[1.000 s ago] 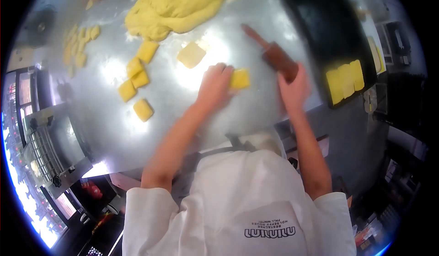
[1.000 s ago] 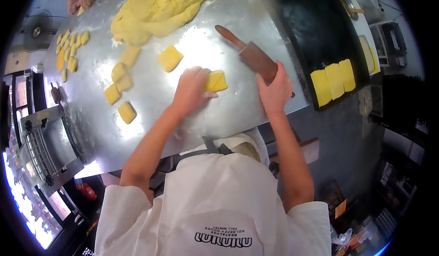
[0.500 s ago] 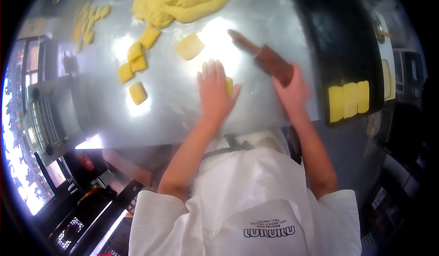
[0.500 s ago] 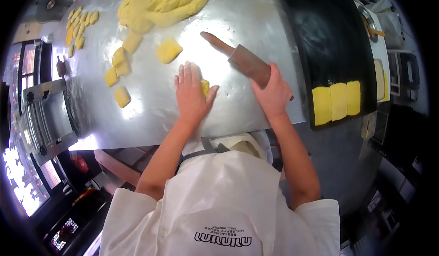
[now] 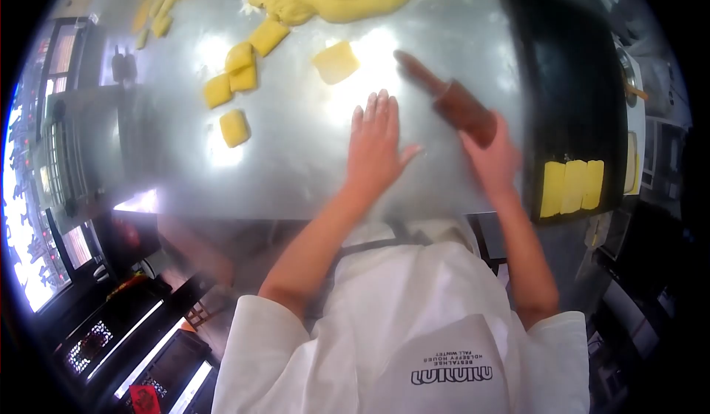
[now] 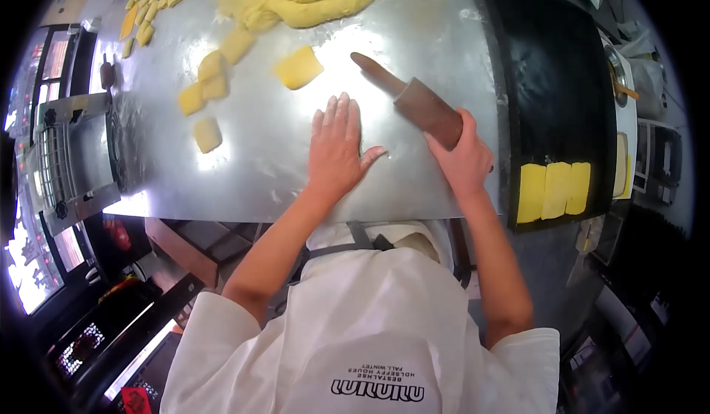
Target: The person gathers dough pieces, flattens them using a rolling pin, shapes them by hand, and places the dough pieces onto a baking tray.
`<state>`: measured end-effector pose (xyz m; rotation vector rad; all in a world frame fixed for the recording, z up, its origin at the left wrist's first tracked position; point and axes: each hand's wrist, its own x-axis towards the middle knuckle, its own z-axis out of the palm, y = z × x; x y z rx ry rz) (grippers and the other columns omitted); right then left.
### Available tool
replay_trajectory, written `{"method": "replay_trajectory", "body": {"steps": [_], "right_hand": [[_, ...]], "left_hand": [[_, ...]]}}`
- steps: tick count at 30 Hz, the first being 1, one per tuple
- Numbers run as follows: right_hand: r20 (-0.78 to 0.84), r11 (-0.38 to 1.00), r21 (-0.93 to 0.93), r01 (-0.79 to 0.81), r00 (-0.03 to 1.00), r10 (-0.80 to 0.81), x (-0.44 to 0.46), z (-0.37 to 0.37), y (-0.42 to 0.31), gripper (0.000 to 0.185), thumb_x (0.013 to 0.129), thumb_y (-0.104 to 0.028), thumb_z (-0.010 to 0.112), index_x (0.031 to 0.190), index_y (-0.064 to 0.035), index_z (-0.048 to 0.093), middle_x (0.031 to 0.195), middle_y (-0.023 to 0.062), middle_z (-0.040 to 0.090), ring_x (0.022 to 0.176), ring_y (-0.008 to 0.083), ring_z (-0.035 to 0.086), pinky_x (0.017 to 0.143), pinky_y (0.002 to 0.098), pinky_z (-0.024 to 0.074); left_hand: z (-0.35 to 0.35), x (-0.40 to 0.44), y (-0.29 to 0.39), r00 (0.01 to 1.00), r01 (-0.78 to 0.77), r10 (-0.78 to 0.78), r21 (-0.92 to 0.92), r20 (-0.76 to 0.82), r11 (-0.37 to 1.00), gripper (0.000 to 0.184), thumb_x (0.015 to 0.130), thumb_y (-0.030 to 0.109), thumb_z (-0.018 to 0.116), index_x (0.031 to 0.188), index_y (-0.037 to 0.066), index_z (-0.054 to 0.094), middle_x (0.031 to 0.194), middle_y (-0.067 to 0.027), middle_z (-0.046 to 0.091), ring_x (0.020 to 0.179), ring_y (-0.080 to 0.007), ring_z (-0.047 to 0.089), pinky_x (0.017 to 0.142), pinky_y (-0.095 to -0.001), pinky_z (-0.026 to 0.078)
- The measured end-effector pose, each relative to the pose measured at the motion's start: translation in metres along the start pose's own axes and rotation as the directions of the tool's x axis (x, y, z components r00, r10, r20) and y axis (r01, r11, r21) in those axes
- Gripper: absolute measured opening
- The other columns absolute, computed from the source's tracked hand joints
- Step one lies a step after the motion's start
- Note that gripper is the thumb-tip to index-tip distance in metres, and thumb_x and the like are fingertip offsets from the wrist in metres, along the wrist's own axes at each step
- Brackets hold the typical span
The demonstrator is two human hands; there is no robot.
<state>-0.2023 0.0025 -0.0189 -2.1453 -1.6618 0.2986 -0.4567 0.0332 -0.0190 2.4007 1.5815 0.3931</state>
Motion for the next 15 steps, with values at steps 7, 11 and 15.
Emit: {"method": "replay_trajectory", "body": {"steps": [7,11,15], "right_hand": [[0.333,0.972,0.212,-0.106,0.942,0.030,0.016,-0.034,-0.058,0.081,0.081,-0.048,0.085,0.148,-0.0182,0.052,0.119,0.0188,0.074,0.106,0.0418,0.071,0.094,0.0468,0.0553],[0.532,0.920,0.222,0.324,0.750,-0.392,0.010,-0.039,-0.098,0.078,0.086,-0.056,0.077,0.150,-0.0191,0.051,0.119,0.0197,0.074,0.104,0.0426,0.071,0.090,0.0482,0.0564],[0.556,0.974,0.106,0.202,0.800,-0.226,0.046,0.010,-0.119,0.067,0.093,-0.058,0.067,0.145,-0.0173,0.054,0.108,0.0177,0.076,0.096,0.0440,0.071,0.083,0.0494,0.0561]], "left_hand": [[-0.052,-0.012,-0.035,0.916,0.121,-0.300,-0.532,-0.266,0.838,0.062,0.101,0.017,0.061,0.157,-0.001,0.041,0.157,-0.0255,0.046,0.147,-0.0407,0.042,0.122,-0.0466,0.033],[-0.067,-0.026,-0.115,0.931,0.145,-0.203,-0.204,-0.304,0.968,0.021,0.103,0.016,0.058,0.103,0.000,0.071,0.106,-0.0214,0.068,0.107,-0.0420,0.063,0.091,-0.0476,0.049],[-0.049,0.005,-0.123,0.963,0.113,-0.105,0.018,-0.248,0.993,0.043,0.104,0.027,0.059,0.069,0.003,0.063,0.071,-0.0186,0.060,0.074,-0.0414,0.060,0.065,-0.0523,0.044]]}}
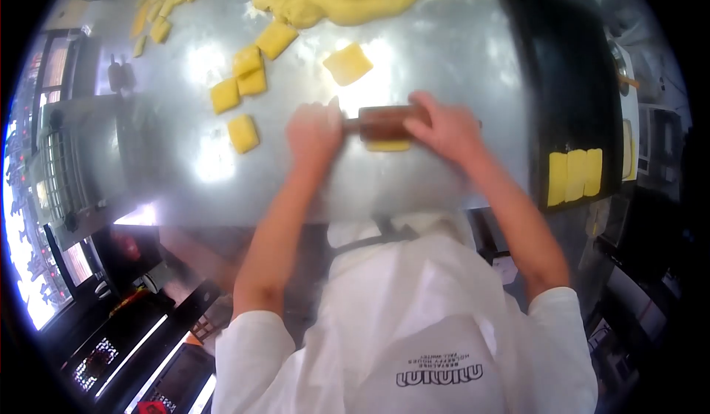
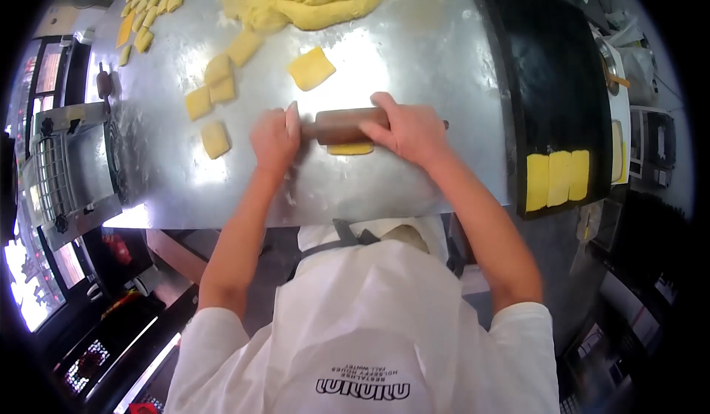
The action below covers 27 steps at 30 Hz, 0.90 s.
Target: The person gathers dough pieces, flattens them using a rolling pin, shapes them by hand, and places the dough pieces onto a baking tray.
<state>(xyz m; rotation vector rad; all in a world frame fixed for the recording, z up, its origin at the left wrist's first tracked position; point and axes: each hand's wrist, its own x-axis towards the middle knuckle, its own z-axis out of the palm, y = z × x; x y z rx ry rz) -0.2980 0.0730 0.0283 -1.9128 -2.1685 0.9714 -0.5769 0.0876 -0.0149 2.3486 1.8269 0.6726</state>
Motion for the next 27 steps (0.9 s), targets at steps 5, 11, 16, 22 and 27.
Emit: {"method": "replay_trajectory", "body": {"steps": [5,11,16,22,27], "right_hand": [[-0.043,0.988,-0.096,0.125,0.991,-0.129,-0.030,0.004,-0.006,0.080,0.086,-0.066,0.070,0.147,-0.0177,0.051,0.100,0.0176,0.076,0.090,0.0423,0.072,0.080,0.0510,0.0564],[-0.155,1.000,-0.002,0.031,0.987,-0.031,-0.008,0.015,0.006,0.087,0.084,-0.068,0.071,0.150,-0.0156,0.049,0.097,0.0196,0.076,0.086,0.0441,0.072,0.079,0.0517,0.0568],[-0.158,0.988,-0.059,0.141,0.976,-0.148,-0.049,0.024,-0.002,0.093,0.081,-0.069,0.073,0.153,-0.0172,0.047,0.103,0.0200,0.075,0.092,0.0432,0.072,0.084,0.0500,0.0566],[-0.131,0.832,0.525,-0.178,0.949,0.286,-0.005,0.017,0.036,0.075,0.089,-0.058,0.074,0.147,-0.0142,0.056,0.106,0.0157,0.075,0.094,0.0356,0.074,0.086,0.0435,0.0562],[-0.331,0.744,0.611,-0.272,0.766,0.551,-0.049,0.025,0.082,0.066,0.095,-0.052,0.070,0.145,-0.0120,0.055,0.109,0.0150,0.075,0.096,0.0344,0.073,0.088,0.0408,0.0559]], "left_hand": [[0.006,-0.030,-0.006,0.995,0.067,-0.064,-0.039,0.072,0.997,0.044,0.104,0.030,0.057,0.069,0.004,0.063,0.070,-0.0199,0.060,0.071,-0.0409,0.060,0.063,-0.0535,0.046],[0.002,-0.009,-0.002,0.989,0.067,-0.064,-0.023,0.134,0.997,0.047,0.105,0.032,0.054,0.069,0.003,0.062,0.074,-0.0209,0.063,0.071,-0.0421,0.059,0.063,-0.0542,0.044],[0.000,-0.047,0.003,0.999,0.040,-0.038,-0.060,0.038,0.997,0.047,0.106,0.031,0.053,0.069,0.002,0.063,0.074,-0.0213,0.063,0.071,-0.0416,0.060,0.062,-0.0540,0.045],[-0.013,0.015,0.003,0.972,0.216,-0.171,-0.323,0.161,0.921,0.034,0.106,0.030,0.060,0.094,0.000,0.070,0.092,-0.0222,0.067,0.088,-0.0405,0.064,0.076,-0.0461,0.051],[0.020,0.007,0.026,0.971,-0.144,0.214,-0.455,0.107,0.879,0.037,0.096,0.020,0.075,0.124,-0.002,0.063,0.110,-0.0214,0.065,0.094,-0.0402,0.062,0.083,-0.0457,0.051]]}}
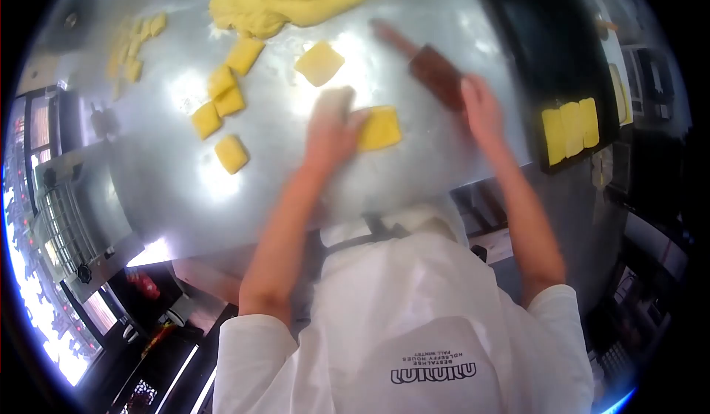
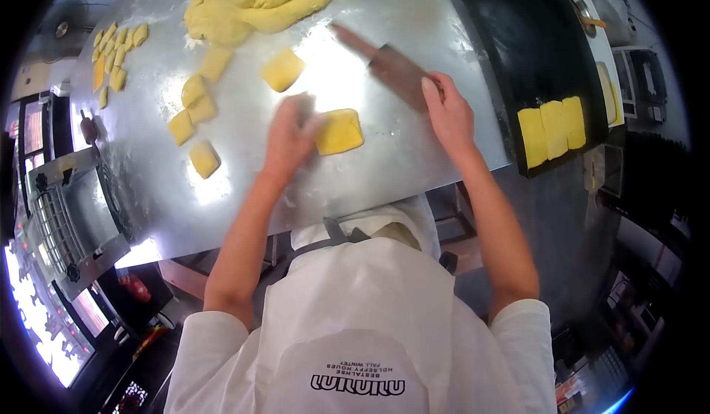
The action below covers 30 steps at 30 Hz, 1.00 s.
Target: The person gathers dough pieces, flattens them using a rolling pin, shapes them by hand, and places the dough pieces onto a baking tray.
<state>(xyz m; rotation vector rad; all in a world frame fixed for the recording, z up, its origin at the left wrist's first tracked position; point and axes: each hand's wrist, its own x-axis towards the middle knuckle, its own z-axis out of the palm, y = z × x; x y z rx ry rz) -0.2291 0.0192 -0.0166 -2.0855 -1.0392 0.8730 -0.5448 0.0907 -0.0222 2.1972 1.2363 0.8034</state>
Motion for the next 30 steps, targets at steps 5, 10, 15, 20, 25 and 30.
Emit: {"method": "replay_trajectory", "body": {"steps": [5,10,15,20,25,30], "right_hand": [[-0.245,0.945,-0.309,0.104,0.952,-0.185,-0.036,-0.008,0.028,0.068,0.092,-0.047,0.075,0.145,-0.0120,0.051,0.113,0.0149,0.075,0.098,0.0370,0.074,0.086,0.0433,0.0566],[-0.168,0.902,-0.394,0.174,0.952,-0.257,-0.070,-0.011,0.033,0.075,0.084,-0.043,0.082,0.145,-0.0135,0.051,0.115,0.0178,0.074,0.103,0.0400,0.071,0.090,0.0472,0.0553],[-0.211,0.880,-0.433,0.196,0.927,-0.310,-0.075,-0.001,0.036,0.077,0.081,-0.041,0.085,0.145,-0.0131,0.052,0.116,0.0180,0.073,0.104,0.0398,0.071,0.090,0.0476,0.0554],[-0.257,0.896,-0.423,0.136,0.930,-0.263,-0.072,0.005,0.031,0.076,0.081,-0.041,0.085,0.144,-0.0121,0.053,0.118,0.0178,0.073,0.106,0.0394,0.070,0.092,0.0464,0.0554],[-0.256,0.905,-0.403,0.136,0.933,-0.255,-0.068,0.006,0.030,0.076,0.082,-0.043,0.085,0.145,-0.0143,0.053,0.120,0.0162,0.073,0.106,0.0378,0.072,0.091,0.0453,0.0564],[-0.073,0.953,-0.252,0.168,0.979,-0.192,-0.063,-0.004,0.003,0.077,0.083,-0.049,0.083,0.147,-0.0183,0.053,0.116,0.0139,0.075,0.102,0.0350,0.073,0.088,0.0442,0.0573]], "left_hand": [[0.008,-0.038,0.048,0.958,0.234,-0.254,0.148,0.134,0.961,0.037,0.092,0.024,0.078,0.109,-0.002,0.059,0.097,-0.0209,0.063,0.091,-0.0390,0.060,0.080,-0.0480,0.049],[-0.004,-0.043,0.070,0.896,0.334,-0.381,0.222,0.226,0.916,0.044,0.092,0.027,0.078,0.112,-0.005,0.055,0.110,-0.0246,0.062,0.103,-0.0420,0.059,0.088,-0.0494,0.048],[0.009,-0.023,0.060,0.992,0.122,-0.125,0.236,-0.004,0.964,0.080,0.091,0.030,0.078,0.148,-0.011,0.040,0.149,-0.0322,0.047,0.138,-0.0481,0.044,0.116,-0.0518,0.037],[0.043,-0.017,0.071,0.967,-0.106,0.032,0.284,0.254,0.953,0.096,0.092,0.052,0.070,0.156,-0.010,0.033,0.162,-0.0286,0.036,0.151,-0.0455,0.033,0.124,-0.0571,0.025],[0.046,-0.018,0.068,0.953,-0.118,0.028,0.287,0.300,0.951,0.098,0.092,0.058,0.067,0.157,-0.006,0.034,0.162,-0.0268,0.037,0.152,-0.0432,0.033,0.124,-0.0551,0.025],[0.019,-0.030,0.052,0.971,0.225,-0.190,-0.296,0.143,0.928,0.071,0.100,0.026,0.065,0.158,-0.003,0.036,0.161,-0.0243,0.043,0.151,-0.0389,0.039,0.125,-0.0470,0.029]]}}
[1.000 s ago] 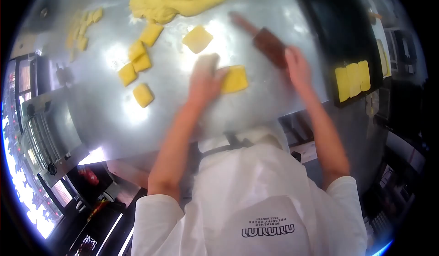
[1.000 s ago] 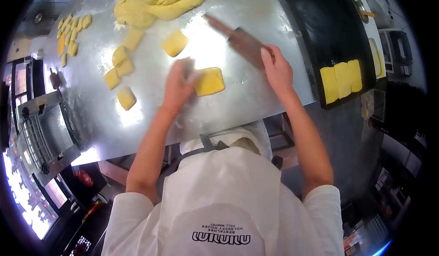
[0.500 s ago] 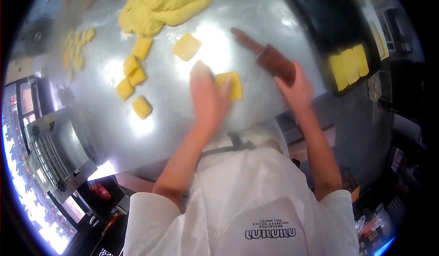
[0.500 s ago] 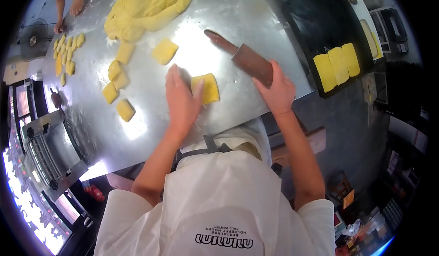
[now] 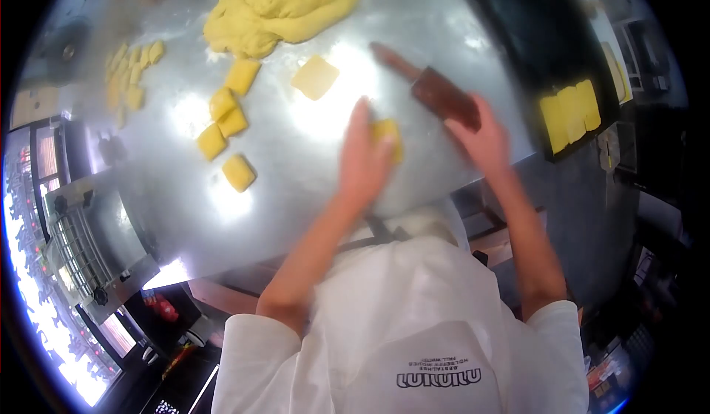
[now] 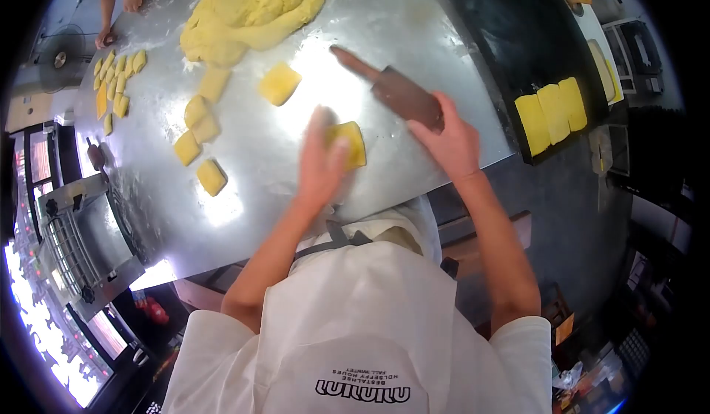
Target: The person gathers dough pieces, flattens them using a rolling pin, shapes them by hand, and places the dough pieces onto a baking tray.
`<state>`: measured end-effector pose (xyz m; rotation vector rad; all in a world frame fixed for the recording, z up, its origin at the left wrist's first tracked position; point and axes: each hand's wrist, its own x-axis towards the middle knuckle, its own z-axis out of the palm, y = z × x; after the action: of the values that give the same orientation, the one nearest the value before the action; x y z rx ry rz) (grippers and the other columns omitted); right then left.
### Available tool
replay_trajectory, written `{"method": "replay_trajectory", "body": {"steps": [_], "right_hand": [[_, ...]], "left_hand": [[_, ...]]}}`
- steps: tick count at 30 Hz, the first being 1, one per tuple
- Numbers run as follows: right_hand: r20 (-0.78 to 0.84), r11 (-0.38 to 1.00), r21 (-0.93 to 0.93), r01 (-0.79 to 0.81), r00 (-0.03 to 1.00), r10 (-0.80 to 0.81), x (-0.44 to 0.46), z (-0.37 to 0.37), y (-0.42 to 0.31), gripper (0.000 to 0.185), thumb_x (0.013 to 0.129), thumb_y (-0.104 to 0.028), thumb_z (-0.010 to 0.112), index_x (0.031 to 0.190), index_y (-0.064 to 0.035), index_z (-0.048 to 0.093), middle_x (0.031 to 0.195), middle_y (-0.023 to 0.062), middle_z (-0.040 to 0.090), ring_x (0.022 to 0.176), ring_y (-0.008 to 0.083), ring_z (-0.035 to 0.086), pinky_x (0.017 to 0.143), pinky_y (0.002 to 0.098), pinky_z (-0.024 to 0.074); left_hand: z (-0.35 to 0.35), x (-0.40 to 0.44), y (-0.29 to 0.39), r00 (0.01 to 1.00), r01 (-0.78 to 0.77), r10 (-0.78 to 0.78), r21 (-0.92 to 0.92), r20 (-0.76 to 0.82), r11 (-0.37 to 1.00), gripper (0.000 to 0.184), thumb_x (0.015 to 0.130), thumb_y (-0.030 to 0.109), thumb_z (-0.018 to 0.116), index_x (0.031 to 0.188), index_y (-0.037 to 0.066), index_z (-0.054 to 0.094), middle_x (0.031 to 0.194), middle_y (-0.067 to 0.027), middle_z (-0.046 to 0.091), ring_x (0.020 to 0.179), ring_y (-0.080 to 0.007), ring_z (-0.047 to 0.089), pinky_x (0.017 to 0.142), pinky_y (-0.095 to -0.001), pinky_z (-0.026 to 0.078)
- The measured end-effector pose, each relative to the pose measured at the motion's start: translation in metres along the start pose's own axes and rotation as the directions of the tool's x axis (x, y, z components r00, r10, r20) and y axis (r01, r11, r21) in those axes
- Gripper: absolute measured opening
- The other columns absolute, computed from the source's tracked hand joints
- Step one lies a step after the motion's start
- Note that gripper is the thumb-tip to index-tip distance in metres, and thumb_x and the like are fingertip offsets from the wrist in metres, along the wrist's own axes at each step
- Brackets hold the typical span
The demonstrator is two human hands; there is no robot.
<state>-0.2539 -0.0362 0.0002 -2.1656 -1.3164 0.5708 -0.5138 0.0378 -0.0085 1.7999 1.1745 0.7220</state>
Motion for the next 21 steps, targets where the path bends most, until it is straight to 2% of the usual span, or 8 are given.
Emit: {"method": "replay_trajectory", "body": {"steps": [2,4,7,8,14,17,20,21], "right_hand": [[0.174,0.993,-0.099,0.058,0.984,-0.040,-0.003,-0.014,-0.022,0.076,0.084,-0.053,0.080,0.147,-0.0191,0.053,0.112,0.0131,0.076,0.098,0.0346,0.074,0.087,0.0440,0.0574],[0.399,0.966,-0.094,0.241,0.898,-0.185,-0.010,-0.028,-0.055,0.074,0.085,-0.056,0.077,0.146,-0.0199,0.054,0.108,0.0133,0.077,0.095,0.0350,0.074,0.084,0.0448,0.0575],[0.467,0.934,-0.031,0.355,0.832,-0.301,-0.005,0.003,-0.076,0.056,0.092,-0.055,0.069,0.135,-0.0185,0.060,0.098,0.0150,0.077,0.090,0.0371,0.074,0.079,0.0461,0.0567],[0.438,0.942,-0.103,0.319,0.865,-0.245,0.008,0.022,-0.074,0.052,0.094,-0.054,0.066,0.132,-0.0180,0.061,0.096,0.0158,0.076,0.089,0.0377,0.073,0.078,0.0466,0.0563],[0.265,0.962,-0.058,0.268,0.933,-0.244,0.084,0.055,-0.067,0.046,0.099,-0.054,0.057,0.124,-0.0162,0.062,0.089,0.0206,0.074,0.084,0.0411,0.072,0.079,0.0514,0.0539],[0.279,0.921,-0.127,0.369,0.904,-0.324,0.034,0.039,-0.069,0.052,0.097,-0.057,0.060,0.128,-0.0154,0.061,0.087,0.0200,0.074,0.084,0.0413,0.072,0.079,0.0507,0.0542],[0.207,0.849,-0.116,0.516,0.848,-0.487,-0.007,0.037,-0.054,0.060,0.095,-0.058,0.063,0.135,-0.0137,0.059,0.088,0.0191,0.075,0.084,0.0419,0.072,0.079,0.0509,0.0542],[0.221,0.887,-0.118,0.447,0.882,-0.415,-0.002,0.036,-0.058,0.062,0.095,-0.058,0.063,0.137,-0.0132,0.058,0.089,0.0190,0.075,0.083,0.0420,0.072,0.079,0.0509,0.0544]], "left_hand": [[-0.046,-0.004,0.013,0.966,0.066,-0.053,0.043,-0.254,0.997,0.053,0.105,0.019,0.055,0.155,0.001,0.046,0.157,-0.0197,0.048,0.145,-0.0333,0.047,0.122,-0.0442,0.034],[-0.081,-0.008,-0.004,0.904,-0.054,0.107,0.138,-0.414,0.989,0.033,0.105,0.022,0.056,0.126,0.000,0.068,0.131,-0.0183,0.065,0.125,-0.0313,0.060,0.106,-0.0422,0.047],[-0.070,-0.008,-0.049,0.997,-0.075,0.052,0.684,0.054,0.726,0.031,0.104,0.026,0.058,0.087,0.004,0.073,0.090,-0.0156,0.068,0.091,-0.0330,0.065,0.080,-0.0452,0.053],[-0.061,0.003,-0.057,0.978,-0.079,0.185,0.652,-0.095,0.754,0.043,0.102,0.029,0.060,0.066,0.006,0.065,0.069,-0.0142,0.060,0.070,-0.0387,0.059,0.065,-0.0528,0.048],[-0.072,0.073,-0.028,1.000,-0.006,0.022,0.707,-0.014,0.708,0.046,0.103,0.033,0.057,0.065,0.008,0.065,0.066,-0.0162,0.063,0.067,-0.0383,0.061,0.062,-0.0521,0.047],[-0.062,0.024,-0.055,0.979,-0.062,0.181,0.719,-0.091,0.692,0.046,0.102,0.031,0.057,0.064,0.008,0.066,0.067,-0.0157,0.063,0.067,-0.0383,0.061,0.061,-0.0520,0.047],[-0.058,-0.012,-0.048,0.984,-0.074,0.163,0.664,-0.074,0.744,0.048,0.101,0.033,0.058,0.061,0.008,0.062,0.066,-0.0160,0.063,0.065,-0.0382,0.061,0.060,-0.0520,0.046],[-0.059,-0.005,-0.044,0.985,-0.057,0.150,0.673,-0.081,0.738,0.049,0.102,0.033,0.058,0.061,0.007,0.062,0.066,-0.0163,0.063,0.065,-0.0388,0.061,0.059,-0.0521,0.045]]}}
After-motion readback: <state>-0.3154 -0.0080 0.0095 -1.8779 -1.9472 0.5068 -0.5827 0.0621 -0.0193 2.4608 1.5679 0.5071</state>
